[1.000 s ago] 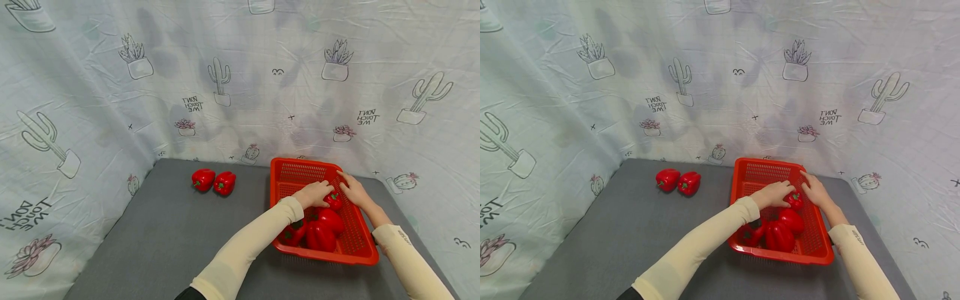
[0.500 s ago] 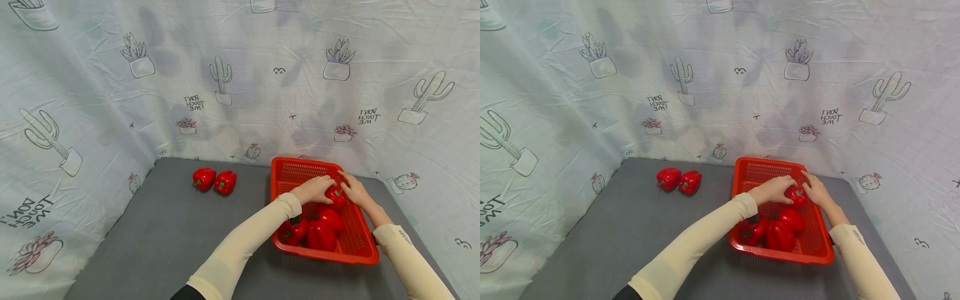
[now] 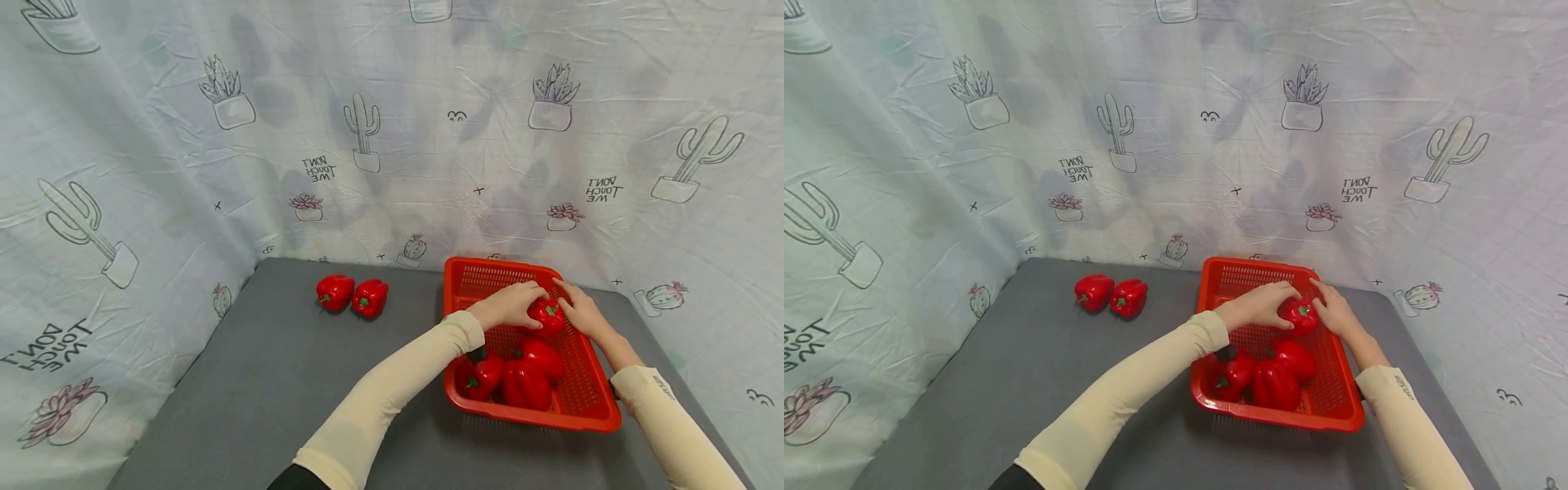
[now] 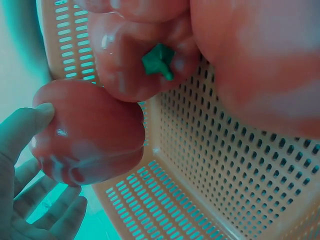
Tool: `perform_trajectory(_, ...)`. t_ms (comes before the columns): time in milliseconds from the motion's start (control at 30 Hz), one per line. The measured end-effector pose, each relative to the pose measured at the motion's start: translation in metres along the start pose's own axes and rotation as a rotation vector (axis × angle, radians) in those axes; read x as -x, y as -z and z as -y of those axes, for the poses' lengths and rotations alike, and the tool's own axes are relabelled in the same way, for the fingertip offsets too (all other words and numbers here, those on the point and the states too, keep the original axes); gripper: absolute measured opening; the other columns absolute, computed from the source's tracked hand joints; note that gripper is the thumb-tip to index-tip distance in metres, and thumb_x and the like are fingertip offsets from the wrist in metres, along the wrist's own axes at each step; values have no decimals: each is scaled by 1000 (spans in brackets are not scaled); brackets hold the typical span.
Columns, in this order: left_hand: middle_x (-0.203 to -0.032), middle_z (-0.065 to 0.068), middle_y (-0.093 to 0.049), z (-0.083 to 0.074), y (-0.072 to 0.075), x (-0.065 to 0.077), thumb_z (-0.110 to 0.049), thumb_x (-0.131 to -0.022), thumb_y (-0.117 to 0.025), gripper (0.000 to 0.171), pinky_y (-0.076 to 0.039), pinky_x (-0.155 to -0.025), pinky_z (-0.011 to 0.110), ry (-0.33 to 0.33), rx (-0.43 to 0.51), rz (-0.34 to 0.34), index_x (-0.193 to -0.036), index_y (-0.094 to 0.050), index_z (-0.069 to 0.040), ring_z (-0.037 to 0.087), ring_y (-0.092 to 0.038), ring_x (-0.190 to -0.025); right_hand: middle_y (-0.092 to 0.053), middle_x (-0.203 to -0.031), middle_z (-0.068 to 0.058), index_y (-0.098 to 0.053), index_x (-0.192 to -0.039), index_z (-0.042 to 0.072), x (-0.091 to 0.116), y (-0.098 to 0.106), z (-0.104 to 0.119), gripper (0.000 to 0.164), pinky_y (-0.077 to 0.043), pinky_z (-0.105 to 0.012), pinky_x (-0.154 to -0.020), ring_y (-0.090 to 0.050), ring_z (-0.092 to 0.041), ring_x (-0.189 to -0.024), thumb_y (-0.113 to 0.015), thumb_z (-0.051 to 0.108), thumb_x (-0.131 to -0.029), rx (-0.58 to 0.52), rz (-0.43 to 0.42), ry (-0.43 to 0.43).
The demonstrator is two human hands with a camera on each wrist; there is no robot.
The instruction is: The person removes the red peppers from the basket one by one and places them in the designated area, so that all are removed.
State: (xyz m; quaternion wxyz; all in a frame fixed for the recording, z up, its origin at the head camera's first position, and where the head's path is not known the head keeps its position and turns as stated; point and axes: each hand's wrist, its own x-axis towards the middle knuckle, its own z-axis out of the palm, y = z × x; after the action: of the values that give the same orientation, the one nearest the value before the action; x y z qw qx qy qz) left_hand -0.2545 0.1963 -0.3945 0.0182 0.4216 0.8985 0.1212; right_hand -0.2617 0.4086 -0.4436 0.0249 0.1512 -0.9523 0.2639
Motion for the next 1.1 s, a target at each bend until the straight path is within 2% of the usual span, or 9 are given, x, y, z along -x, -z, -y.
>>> perform_trajectory(300,-124,-4,-50,-1,10,4,-37,-83,-68,53,-36,-93,10,-32,28,-34,-128,-51,-16,5,-49,-111,-27,-138,-38,-29,-140,-7,0,0,0,49,-25,-68,-95,-27,-56,-123,-35,20,-100,-5,16,-19)
perform_trajectory(400,-126,-4,-49,0,11,5,-37,-83,-68,54,-35,-94,10,-39,31,-48,-129,-51,-16,5,-48,-112,-29,-136,-38,-29,-139,-8,0,0,-1,49,-27,-67,-94,-29,-55,-121,-36,18,-98,-3,10,-12)
perform_trajectory(533,-126,-5,-49,2,13,8,-38,-83,-67,54,-35,-95,10,-40,47,-74,-129,-51,-16,4,-47,-113,-31,-134,-39,-29,-139,-9,1,0,0,49,-28,-67,-93,-31,-55,-120,-36,17,-97,-7,-1,1)
perform_trajectory(733,-126,-5,-49,5,21,15,-38,-83,-67,54,-36,-94,11,-30,85,-104,-130,-50,-17,4,-48,-112,-31,-135,-38,-30,-139,-8,0,1,-1,52,-27,-67,-94,-30,-54,-121,-34,25,-100,-14,-8,11)
perform_trajectory(1100,-126,-4,-50,20,24,24,-37,-83,-68,56,-37,-95,12,-23,115,-138,-131,-49,-16,5,-48,-111,-30,-135,-39,-31,-138,-9,-1,0,-1,45,-25,-66,-96,-28,-56,-122,-36,11,-98,6,-19,21)
